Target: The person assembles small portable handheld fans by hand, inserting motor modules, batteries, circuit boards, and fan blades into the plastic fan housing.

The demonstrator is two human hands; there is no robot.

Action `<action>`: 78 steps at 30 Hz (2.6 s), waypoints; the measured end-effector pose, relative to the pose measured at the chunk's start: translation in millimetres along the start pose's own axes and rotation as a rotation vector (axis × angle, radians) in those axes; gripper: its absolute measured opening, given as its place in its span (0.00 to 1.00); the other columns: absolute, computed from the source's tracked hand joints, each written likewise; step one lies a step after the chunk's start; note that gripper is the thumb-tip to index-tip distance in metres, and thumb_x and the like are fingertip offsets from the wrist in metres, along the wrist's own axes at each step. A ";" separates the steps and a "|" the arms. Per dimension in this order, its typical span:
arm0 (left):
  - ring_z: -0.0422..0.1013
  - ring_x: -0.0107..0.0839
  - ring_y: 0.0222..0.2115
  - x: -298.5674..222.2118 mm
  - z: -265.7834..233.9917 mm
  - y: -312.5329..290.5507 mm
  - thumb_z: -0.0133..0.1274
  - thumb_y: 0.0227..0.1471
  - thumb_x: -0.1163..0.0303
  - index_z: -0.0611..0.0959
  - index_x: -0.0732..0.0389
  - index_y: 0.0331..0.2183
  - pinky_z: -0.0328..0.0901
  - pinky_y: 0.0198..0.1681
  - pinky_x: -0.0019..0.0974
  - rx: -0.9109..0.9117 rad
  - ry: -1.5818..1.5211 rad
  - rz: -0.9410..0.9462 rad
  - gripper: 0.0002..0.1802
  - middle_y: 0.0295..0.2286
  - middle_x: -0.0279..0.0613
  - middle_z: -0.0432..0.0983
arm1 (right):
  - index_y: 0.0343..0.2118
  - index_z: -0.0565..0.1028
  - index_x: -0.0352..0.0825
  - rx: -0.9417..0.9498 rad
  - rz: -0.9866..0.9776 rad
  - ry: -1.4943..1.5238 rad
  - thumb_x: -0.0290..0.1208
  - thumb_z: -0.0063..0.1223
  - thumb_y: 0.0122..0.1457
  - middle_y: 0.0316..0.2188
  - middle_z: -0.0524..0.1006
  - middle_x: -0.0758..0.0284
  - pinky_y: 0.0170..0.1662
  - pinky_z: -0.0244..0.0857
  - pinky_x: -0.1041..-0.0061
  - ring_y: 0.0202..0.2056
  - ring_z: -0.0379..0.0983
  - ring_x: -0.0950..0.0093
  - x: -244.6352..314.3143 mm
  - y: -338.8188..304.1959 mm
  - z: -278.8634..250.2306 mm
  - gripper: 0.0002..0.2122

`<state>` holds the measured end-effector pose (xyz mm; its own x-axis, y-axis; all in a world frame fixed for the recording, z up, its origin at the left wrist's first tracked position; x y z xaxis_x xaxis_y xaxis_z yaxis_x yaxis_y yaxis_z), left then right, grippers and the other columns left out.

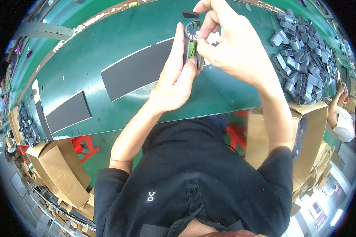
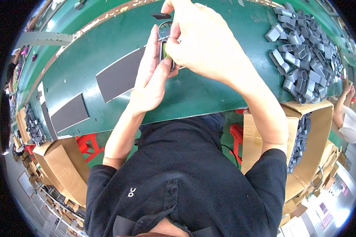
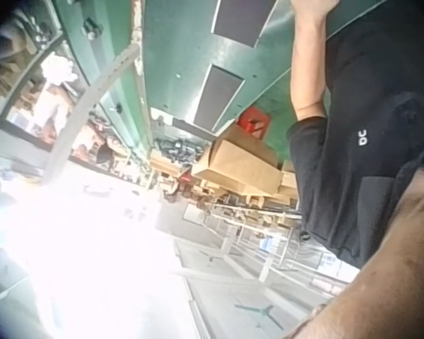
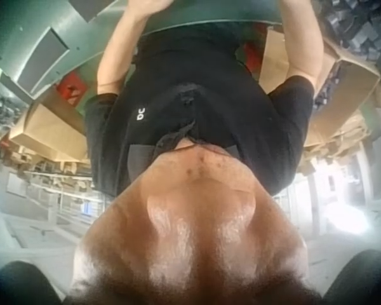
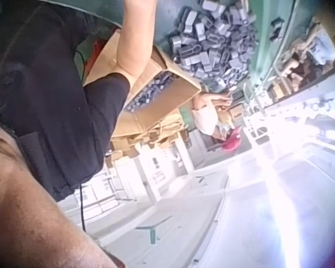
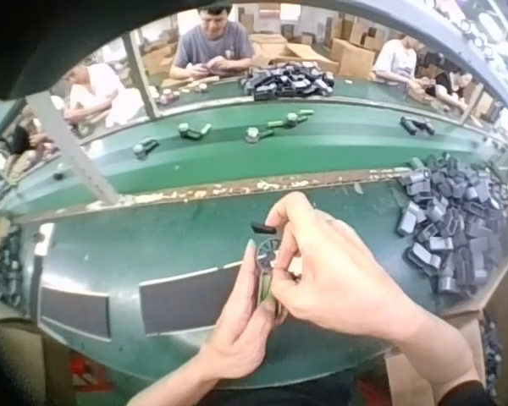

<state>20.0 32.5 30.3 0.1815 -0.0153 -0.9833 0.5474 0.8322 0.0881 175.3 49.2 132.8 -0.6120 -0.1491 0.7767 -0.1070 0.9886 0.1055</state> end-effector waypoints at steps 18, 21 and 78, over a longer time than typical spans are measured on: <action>0.64 0.20 0.39 13.7 9.1 -5.3 0.35 0.70 0.74 0.48 0.58 0.72 0.67 0.48 0.26 -0.229 0.066 0.009 0.34 0.45 0.35 0.68 | 0.31 0.80 0.28 0.133 0.093 0.288 0.25 0.61 0.57 0.23 0.76 0.73 0.32 0.68 0.84 0.27 0.71 0.86 -16.8 -18.2 -8.3 0.05; 0.67 0.23 0.47 13.7 12.1 -3.4 0.33 0.69 0.78 0.47 0.59 0.72 0.67 0.53 0.30 -0.232 0.068 0.065 0.34 0.55 0.41 0.68 | 0.30 0.80 0.28 0.212 0.148 0.341 0.26 0.61 0.55 0.21 0.77 0.71 0.32 0.68 0.81 0.25 0.72 0.84 -30.3 -17.3 0.5 0.06; 0.66 0.32 0.55 23.3 3.0 -0.9 0.34 0.63 0.83 0.44 0.63 0.72 0.62 0.59 0.32 -0.166 0.399 0.179 0.39 0.61 0.50 0.63 | 0.27 0.79 0.27 0.138 0.006 -0.142 0.26 0.65 0.50 0.20 0.76 0.64 0.31 0.69 0.76 0.23 0.73 0.77 -29.9 -2.1 9.3 0.08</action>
<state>26.1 29.7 7.7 -0.0852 0.3241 -0.9422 0.3925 0.8801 0.2673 186.6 51.4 103.6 -0.7163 -0.1541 0.6806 -0.2034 0.9791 0.0076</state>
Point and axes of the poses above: each hand's wrist, its own y-axis towards the middle knuckle, its own z-axis out of the palm, x = y × z, the point moved 2 cm from there along y, towards the middle knuckle
